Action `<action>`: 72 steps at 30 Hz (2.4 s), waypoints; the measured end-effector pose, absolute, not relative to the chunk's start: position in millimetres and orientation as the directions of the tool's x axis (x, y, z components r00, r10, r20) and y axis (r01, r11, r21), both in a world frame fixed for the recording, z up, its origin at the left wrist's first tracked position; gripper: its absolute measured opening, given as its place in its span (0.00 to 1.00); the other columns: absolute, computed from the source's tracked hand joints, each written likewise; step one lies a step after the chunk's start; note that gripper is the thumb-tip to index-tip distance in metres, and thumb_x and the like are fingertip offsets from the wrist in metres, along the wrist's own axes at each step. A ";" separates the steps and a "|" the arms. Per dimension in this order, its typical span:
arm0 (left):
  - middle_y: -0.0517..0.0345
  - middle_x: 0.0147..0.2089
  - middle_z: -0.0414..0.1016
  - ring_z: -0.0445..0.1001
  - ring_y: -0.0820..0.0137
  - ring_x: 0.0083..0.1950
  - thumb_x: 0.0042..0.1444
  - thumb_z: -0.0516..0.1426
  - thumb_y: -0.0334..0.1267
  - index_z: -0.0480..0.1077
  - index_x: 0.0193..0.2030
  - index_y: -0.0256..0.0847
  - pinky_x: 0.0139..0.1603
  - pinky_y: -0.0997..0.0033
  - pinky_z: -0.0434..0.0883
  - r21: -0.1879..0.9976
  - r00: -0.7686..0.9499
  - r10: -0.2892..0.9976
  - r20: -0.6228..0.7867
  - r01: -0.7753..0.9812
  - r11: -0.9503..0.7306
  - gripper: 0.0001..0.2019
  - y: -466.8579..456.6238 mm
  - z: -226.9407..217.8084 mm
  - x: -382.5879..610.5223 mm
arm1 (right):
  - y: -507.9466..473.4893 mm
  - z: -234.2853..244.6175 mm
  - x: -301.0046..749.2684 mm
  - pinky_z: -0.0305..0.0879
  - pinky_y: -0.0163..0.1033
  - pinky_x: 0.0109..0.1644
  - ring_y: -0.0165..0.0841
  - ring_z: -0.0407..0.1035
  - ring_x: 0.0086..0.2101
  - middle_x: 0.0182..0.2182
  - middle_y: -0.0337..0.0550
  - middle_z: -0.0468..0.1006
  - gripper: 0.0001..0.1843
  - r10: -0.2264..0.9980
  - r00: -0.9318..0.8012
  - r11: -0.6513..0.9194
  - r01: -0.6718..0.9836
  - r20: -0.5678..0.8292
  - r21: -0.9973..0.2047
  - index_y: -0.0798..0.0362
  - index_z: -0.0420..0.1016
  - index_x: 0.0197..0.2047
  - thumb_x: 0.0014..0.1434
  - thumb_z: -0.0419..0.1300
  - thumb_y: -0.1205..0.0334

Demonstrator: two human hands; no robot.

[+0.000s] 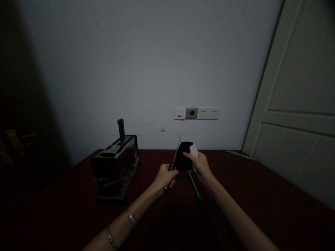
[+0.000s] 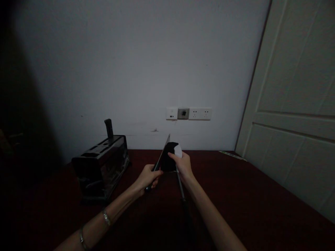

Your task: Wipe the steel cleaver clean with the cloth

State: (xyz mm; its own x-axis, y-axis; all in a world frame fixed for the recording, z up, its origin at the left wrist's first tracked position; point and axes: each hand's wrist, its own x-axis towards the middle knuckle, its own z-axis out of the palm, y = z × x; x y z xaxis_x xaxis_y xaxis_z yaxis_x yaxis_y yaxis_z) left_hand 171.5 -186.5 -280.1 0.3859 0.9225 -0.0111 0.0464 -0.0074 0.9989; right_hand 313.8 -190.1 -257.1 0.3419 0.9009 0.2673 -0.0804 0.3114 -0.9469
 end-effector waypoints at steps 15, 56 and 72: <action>0.72 0.11 0.52 0.52 0.81 0.11 0.46 0.52 0.30 0.58 0.28 0.39 0.12 0.82 0.50 0.999 0.399 0.916 -0.047 -0.002 0.052 0.03 -197.4 -270.3 172.2 | -205.7 -244.8 320.1 0.62 0.34 0.37 0.30 0.67 0.33 0.32 0.42 0.74 0.17 0.687 -0.368 0.709 0.531 0.626 -0.465 0.53 0.75 0.38 0.48 0.53 0.77; 0.70 0.15 0.51 0.50 0.79 0.10 0.36 0.49 0.31 0.55 0.27 0.41 0.09 0.79 0.55 0.802 0.659 0.729 0.186 -0.530 0.274 0.08 -190.6 -286.6 167.8 | -212.1 -228.9 317.0 0.57 0.31 0.29 0.29 0.62 0.25 0.23 0.38 0.71 0.06 0.762 -0.104 0.590 0.519 0.640 -0.618 0.55 0.73 0.30 0.48 0.55 0.67; 0.67 0.11 0.52 0.49 0.79 0.07 0.33 0.46 0.30 0.57 0.22 0.39 0.06 0.78 0.53 0.790 0.672 0.695 0.257 -0.560 0.249 0.04 -197.2 -284.5 167.8 | -230.7 -221.5 299.3 0.58 0.32 0.34 0.29 0.65 0.30 0.28 0.39 0.72 0.14 0.596 -0.367 0.759 0.548 0.714 -0.352 0.52 0.75 0.34 0.48 0.54 0.75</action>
